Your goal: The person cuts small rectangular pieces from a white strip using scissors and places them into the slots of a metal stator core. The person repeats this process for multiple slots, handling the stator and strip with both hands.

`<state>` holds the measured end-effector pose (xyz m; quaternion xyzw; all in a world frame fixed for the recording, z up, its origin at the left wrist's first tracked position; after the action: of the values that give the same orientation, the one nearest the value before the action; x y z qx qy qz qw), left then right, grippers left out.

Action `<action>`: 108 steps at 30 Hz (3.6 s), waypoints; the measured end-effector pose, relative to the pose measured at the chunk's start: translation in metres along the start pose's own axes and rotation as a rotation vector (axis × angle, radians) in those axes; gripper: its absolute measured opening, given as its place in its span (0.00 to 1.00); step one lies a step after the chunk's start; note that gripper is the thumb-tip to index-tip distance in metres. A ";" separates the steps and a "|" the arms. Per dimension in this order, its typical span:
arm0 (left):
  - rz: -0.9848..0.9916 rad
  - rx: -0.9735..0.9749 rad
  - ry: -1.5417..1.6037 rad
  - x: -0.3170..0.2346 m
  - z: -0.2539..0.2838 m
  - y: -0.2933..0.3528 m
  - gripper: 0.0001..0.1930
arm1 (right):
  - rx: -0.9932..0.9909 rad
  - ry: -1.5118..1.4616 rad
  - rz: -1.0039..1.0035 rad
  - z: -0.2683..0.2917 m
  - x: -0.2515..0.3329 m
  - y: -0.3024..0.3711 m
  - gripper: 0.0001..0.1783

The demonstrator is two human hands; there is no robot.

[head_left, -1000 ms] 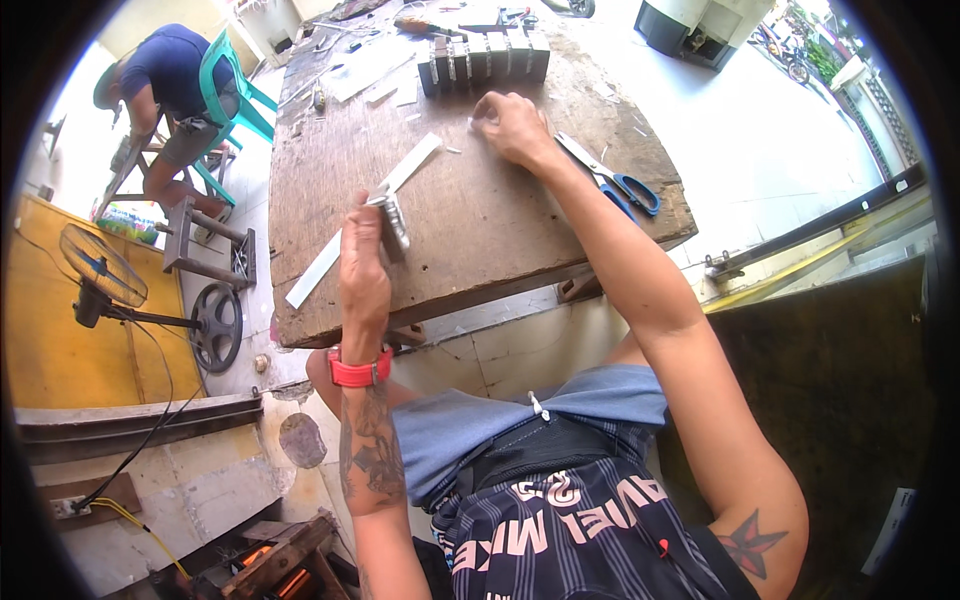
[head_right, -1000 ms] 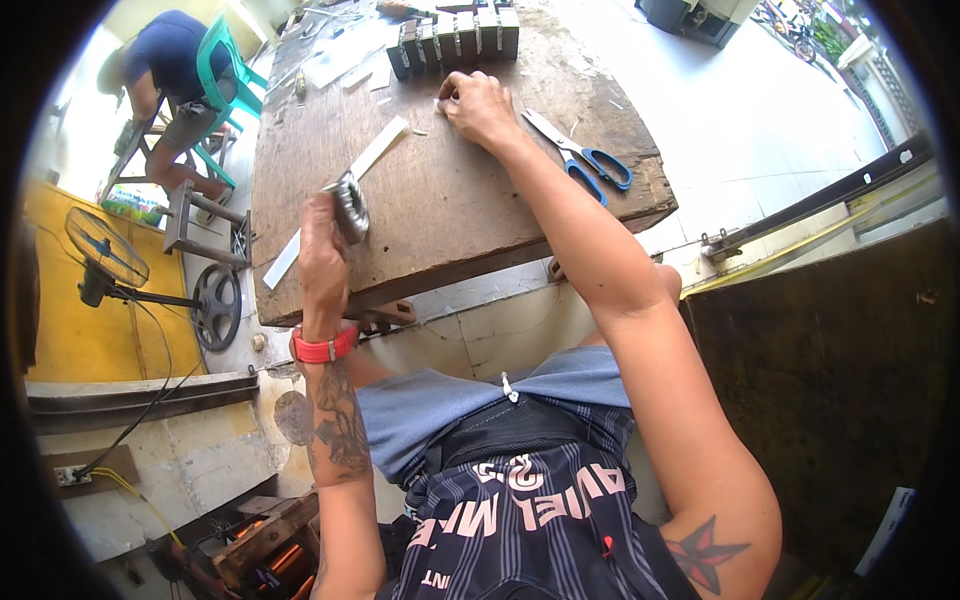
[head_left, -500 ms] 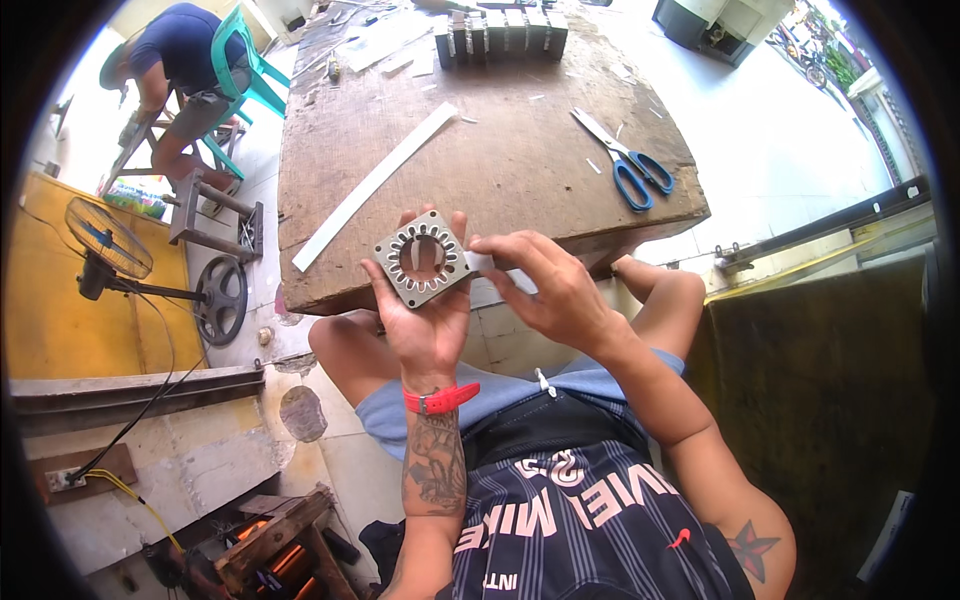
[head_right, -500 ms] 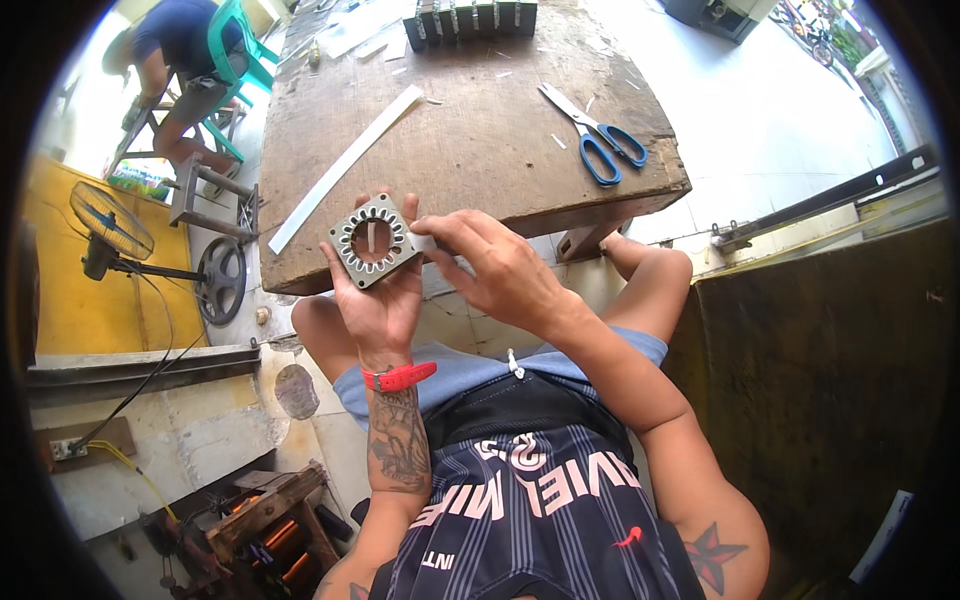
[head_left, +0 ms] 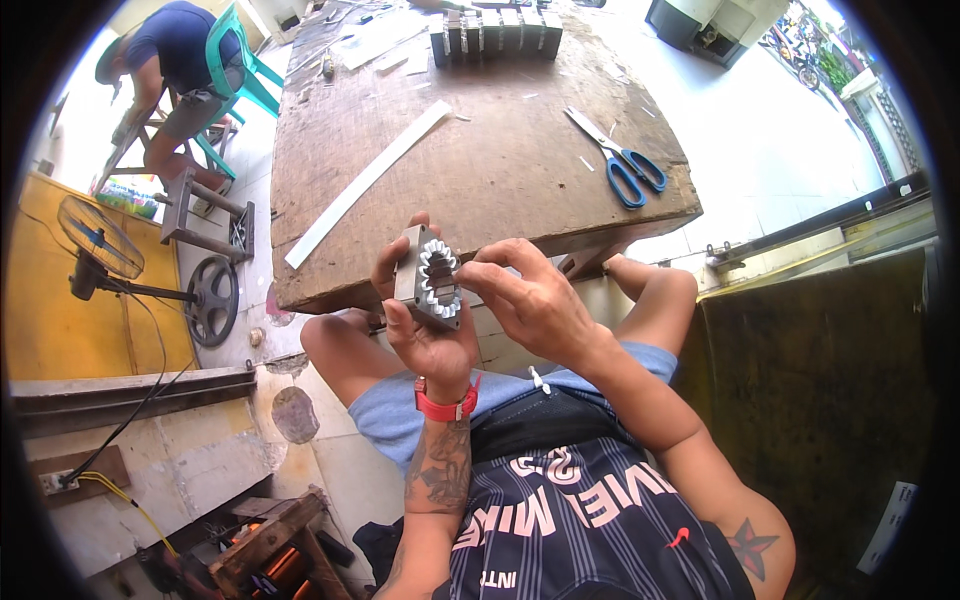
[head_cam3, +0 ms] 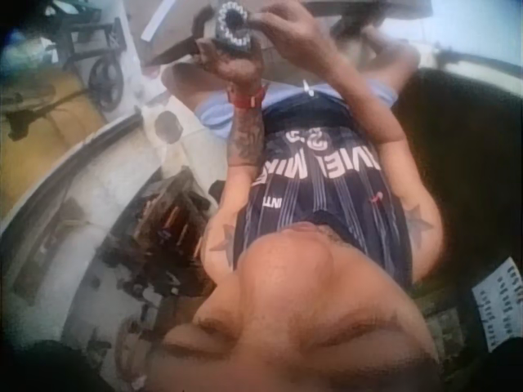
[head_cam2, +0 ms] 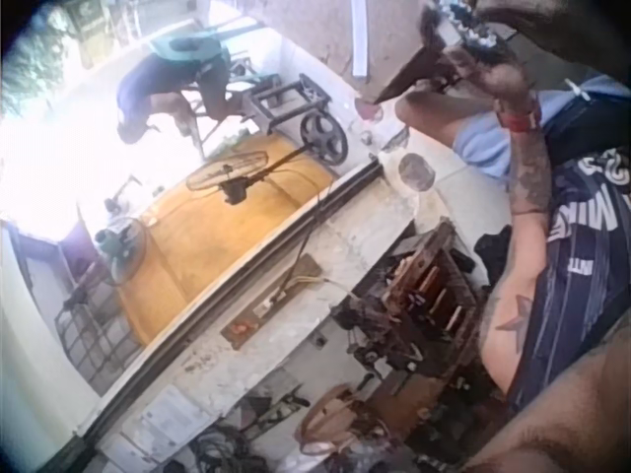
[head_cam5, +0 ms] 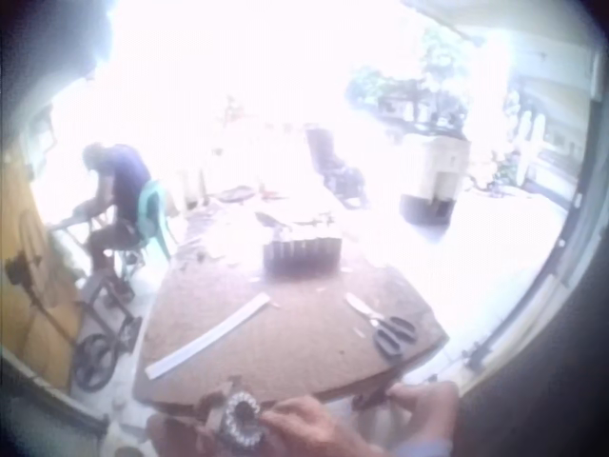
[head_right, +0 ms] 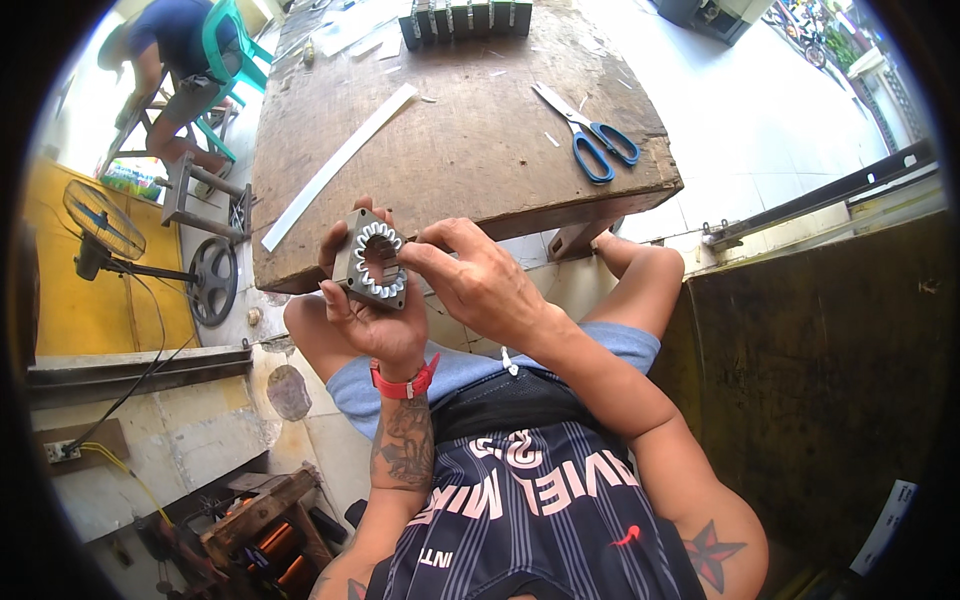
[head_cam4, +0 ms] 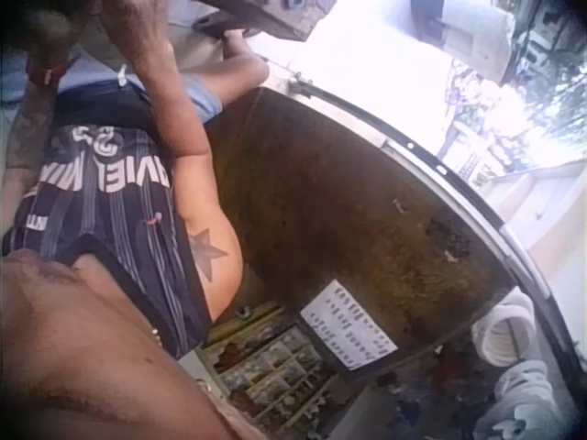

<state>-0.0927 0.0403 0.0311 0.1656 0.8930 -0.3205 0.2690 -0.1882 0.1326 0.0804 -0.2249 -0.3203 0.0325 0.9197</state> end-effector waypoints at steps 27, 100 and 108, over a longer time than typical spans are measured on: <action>0.489 -0.040 0.503 0.009 0.002 0.000 0.43 | -0.131 -0.074 -0.176 -0.016 0.004 0.019 0.55; 0.431 0.232 -2.146 -0.029 0.085 -0.101 0.28 | 0.629 0.798 -0.329 0.051 -0.228 -0.320 0.49; 0.378 0.231 -2.142 -0.029 0.085 -0.101 0.27 | 0.113 0.647 -0.275 0.089 -0.204 -0.239 0.42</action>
<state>-0.0846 -0.0942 0.0417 -0.0406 0.1208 -0.3337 0.9340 -0.4233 -0.0883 0.1289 -0.1272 -0.0373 -0.1467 0.9803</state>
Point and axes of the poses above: each hand's wrist, its own y-axis away from the middle knuckle, its own z-axis out of the back of the hand, x = y × z, the point moved 5 cm from there along -y, towards the middle knuckle, and after that the axes turned 15 degrees about x, right-handed, at the moved point
